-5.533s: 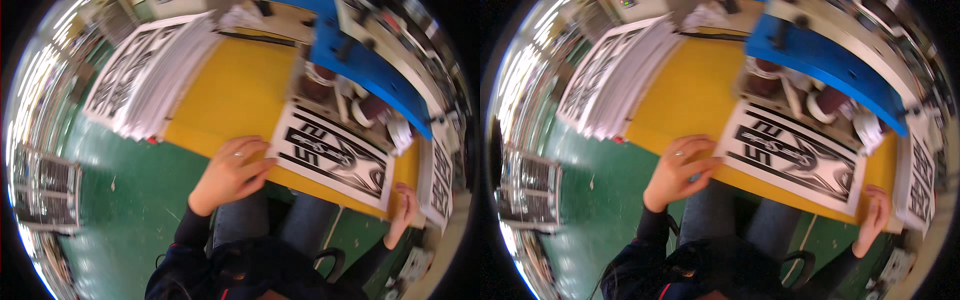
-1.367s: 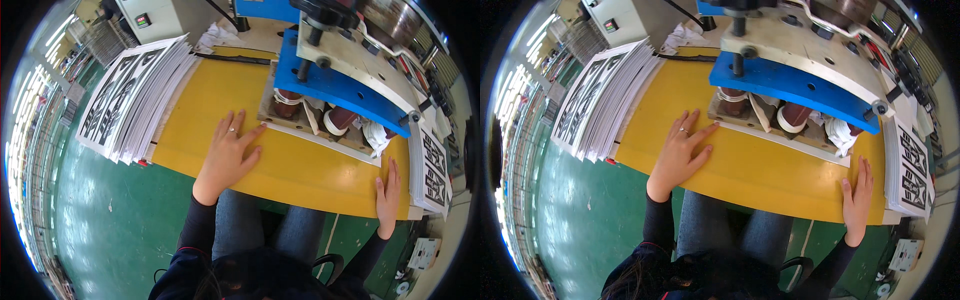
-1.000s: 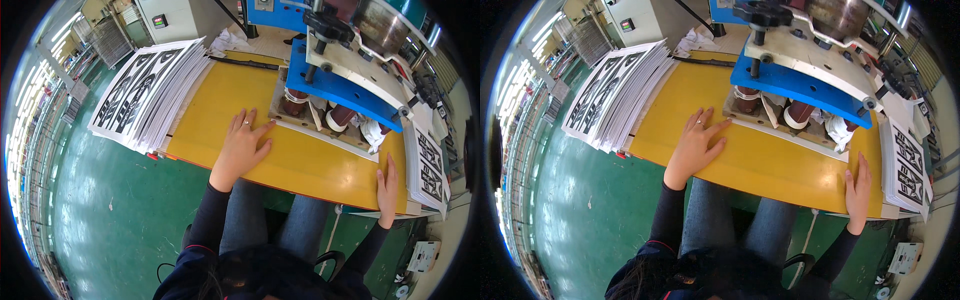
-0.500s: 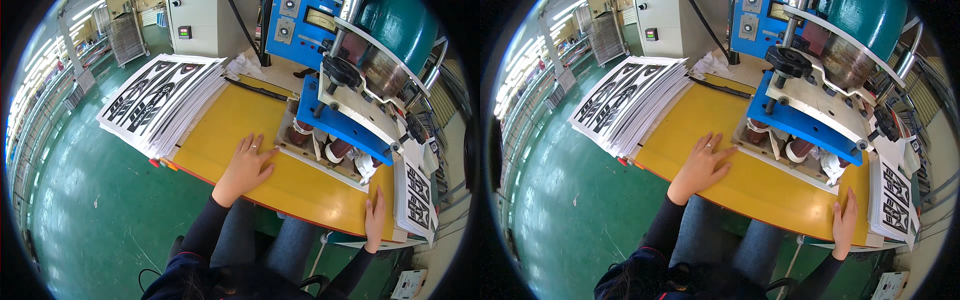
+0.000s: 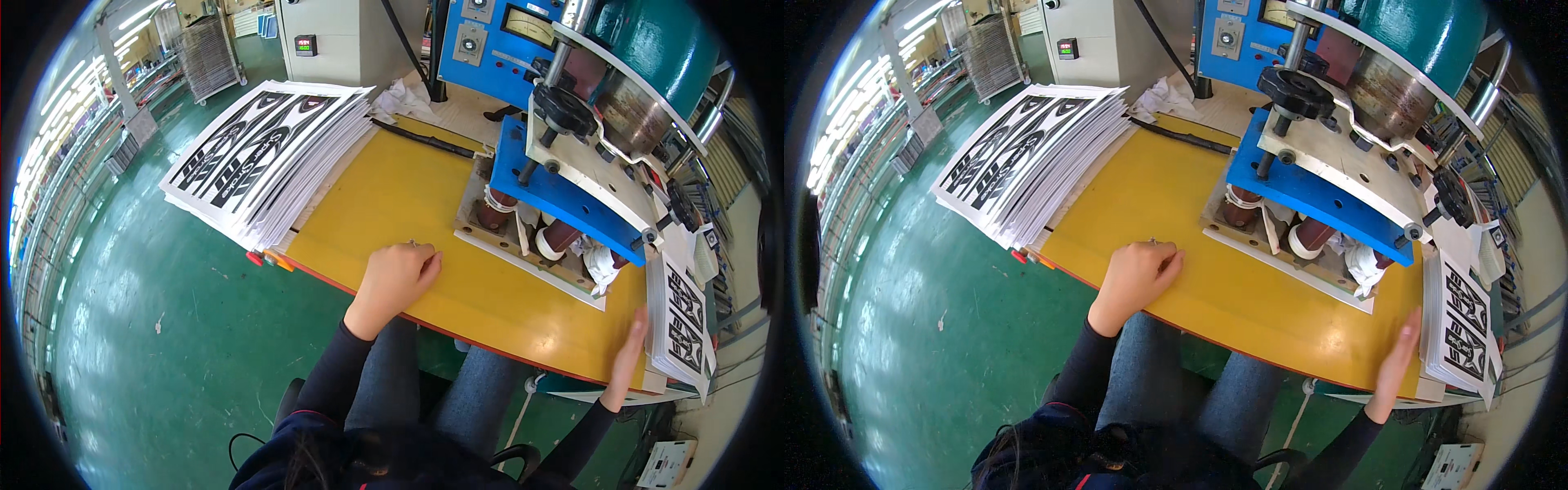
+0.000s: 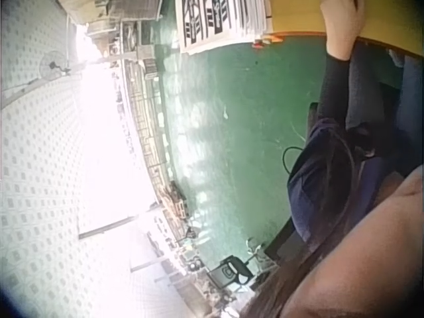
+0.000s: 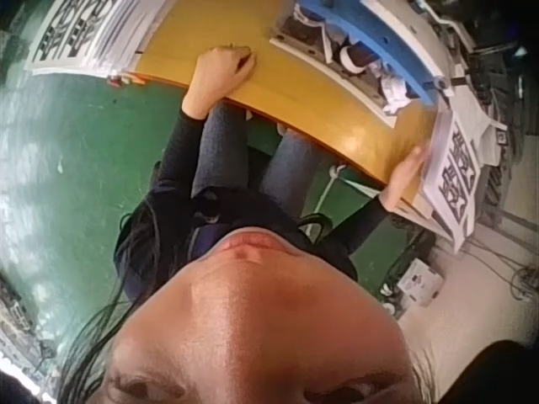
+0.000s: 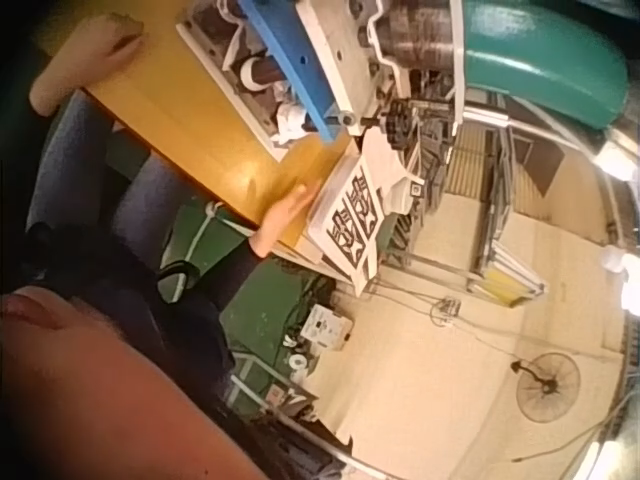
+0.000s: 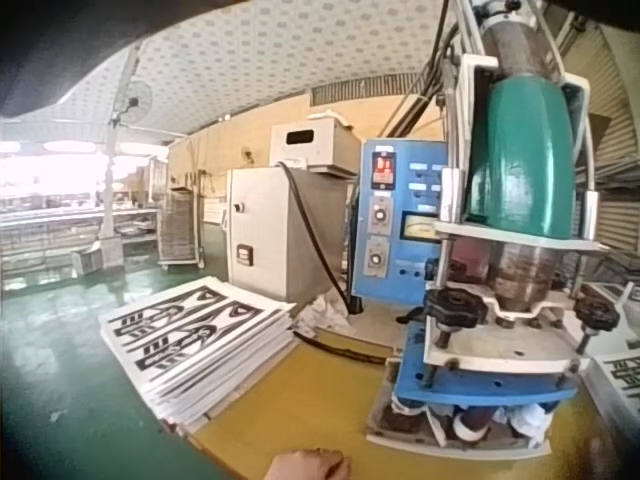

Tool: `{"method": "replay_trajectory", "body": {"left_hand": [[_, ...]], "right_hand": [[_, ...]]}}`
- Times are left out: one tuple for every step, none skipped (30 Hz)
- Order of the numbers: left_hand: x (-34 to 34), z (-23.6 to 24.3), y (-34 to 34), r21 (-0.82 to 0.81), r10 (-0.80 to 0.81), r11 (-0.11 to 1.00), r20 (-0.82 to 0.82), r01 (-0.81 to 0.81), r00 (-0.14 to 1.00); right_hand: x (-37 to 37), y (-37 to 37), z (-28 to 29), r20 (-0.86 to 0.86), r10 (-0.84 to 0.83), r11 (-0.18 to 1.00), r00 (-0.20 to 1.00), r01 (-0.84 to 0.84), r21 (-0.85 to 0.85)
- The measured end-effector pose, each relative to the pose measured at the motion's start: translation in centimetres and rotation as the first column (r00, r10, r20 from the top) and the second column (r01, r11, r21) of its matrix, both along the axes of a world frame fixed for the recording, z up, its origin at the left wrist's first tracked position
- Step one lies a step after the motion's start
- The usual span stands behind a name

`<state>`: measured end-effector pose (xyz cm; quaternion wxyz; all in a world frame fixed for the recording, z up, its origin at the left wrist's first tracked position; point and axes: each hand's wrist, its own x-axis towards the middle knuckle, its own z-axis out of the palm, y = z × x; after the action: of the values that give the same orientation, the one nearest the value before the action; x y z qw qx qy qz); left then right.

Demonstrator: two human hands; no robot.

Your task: Operating an industrial press machine to stamp or cut sticker sheets.

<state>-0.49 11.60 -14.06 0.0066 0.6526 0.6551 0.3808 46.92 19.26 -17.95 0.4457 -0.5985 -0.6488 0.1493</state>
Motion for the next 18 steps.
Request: {"method": "replay_trajectory", "body": {"left_hand": [[0.0,-0.2,0.1,0.072,-0.013,0.997,-0.01,0.014,1.0],[-0.1,-0.2,-0.1,0.068,-0.004,0.998,-0.013,0.004,1.0],[-0.2,-0.1,-0.2,0.034,0.004,0.999,-0.022,-0.003,1.0],[-0.2,-0.2,-0.2,0.001,0.003,1.0,-0.028,-0.003,1.0],[-0.2,-0.3,-0.1,0.0,0.004,1.0,-0.027,-0.004,1.0],[-0.3,-0.4,0.1,0.004,-0.001,1.0,-0.031,0.001,1.0],[-0.3,-0.5,0.1,0.009,-0.006,1.0,-0.034,0.007,0.999],[-0.3,-0.5,0.2,0.005,-0.01,1.0,-0.033,0.01,0.999],[-0.3,-0.5,0.3,-0.009,0.002,1.0,-0.033,-0.002,0.999],[-0.3,-0.4,0.3,-0.023,0.014,1.0,-0.032,-0.015,0.999],[-0.4,-0.4,0.4,-0.026,0.013,1.0,-0.032,-0.014,0.999],[-0.5,-0.3,0.5,-0.031,0.003,1.0,-0.036,-0.004,0.999],[-0.5,-0.3,0.4,-0.036,-0.005,0.999,-0.04,0.004,0.999],[-0.5,-0.3,0.3,-0.04,-0.004,0.999,-0.04,0.002,0.999],[-0.5,-0.2,0.3,-0.031,-0.011,0.999,-0.033,0.01,0.999],[-0.5,-0.2,0.4,-0.022,-0.017,1.0,-0.026,0.016,1.0],[-0.5,-0.3,0.4,-0.022,-0.018,1.0,-0.025,0.017,1.0],[-0.4,-0.4,0.3,-0.018,-0.012,1.0,-0.031,0.012,0.999]], "right_hand": [[1.9,0.7,-0.4,-0.318,0.001,1.0,0.948,0.007,0.023],[1.9,1.1,-0.3,-0.606,0.014,0.999,0.796,0.012,0.038],[2.0,0.8,-0.4,-0.704,-0.002,0.998,0.711,0.047,0.045],[2.2,0.7,-0.4,-0.703,-0.001,0.998,0.711,0.045,0.044],[2.4,0.5,-0.5,-0.776,0.045,0.994,0.629,0.047,0.096],[2.5,0.1,-0.6,-0.838,0.092,0.988,0.538,0.059,0.146],[2.6,0.0,-0.5,-0.838,0.087,0.988,0.539,0.062,0.143],[2.7,0.0,-0.5,-0.822,0.095,0.988,0.561,0.047,0.146],[2.8,0.1,-0.5,-0.807,0.104,0.988,0.582,0.031,0.15],[2.9,0.2,-0.5,-0.807,0.101,0.989,0.582,0.032,0.147],[2.9,0.2,-0.6,-0.811,0.108,0.988,0.575,0.029,0.152],[3.0,0.2,-0.6,-0.815,0.114,0.987,0.568,0.027,0.157],[2.7,0.2,-0.5,-0.816,0.111,0.988,0.568,0.026,0.153],[2.4,0.1,-0.3,-0.815,0.106,0.989,0.57,0.026,0.147],[2.3,0.1,-0.2,-0.813,0.103,0.989,0.573,0.028,0.145],[2.3,0.0,-0.2,-0.813,0.102,0.989,0.574,0.029,0.144],[2.5,0.0,-0.2,-0.81,0.102,0.989,0.578,0.031,0.146],[2.5,0.1,-0.3,-0.808,0.104,0.988,0.58,0.029,0.149]]}}
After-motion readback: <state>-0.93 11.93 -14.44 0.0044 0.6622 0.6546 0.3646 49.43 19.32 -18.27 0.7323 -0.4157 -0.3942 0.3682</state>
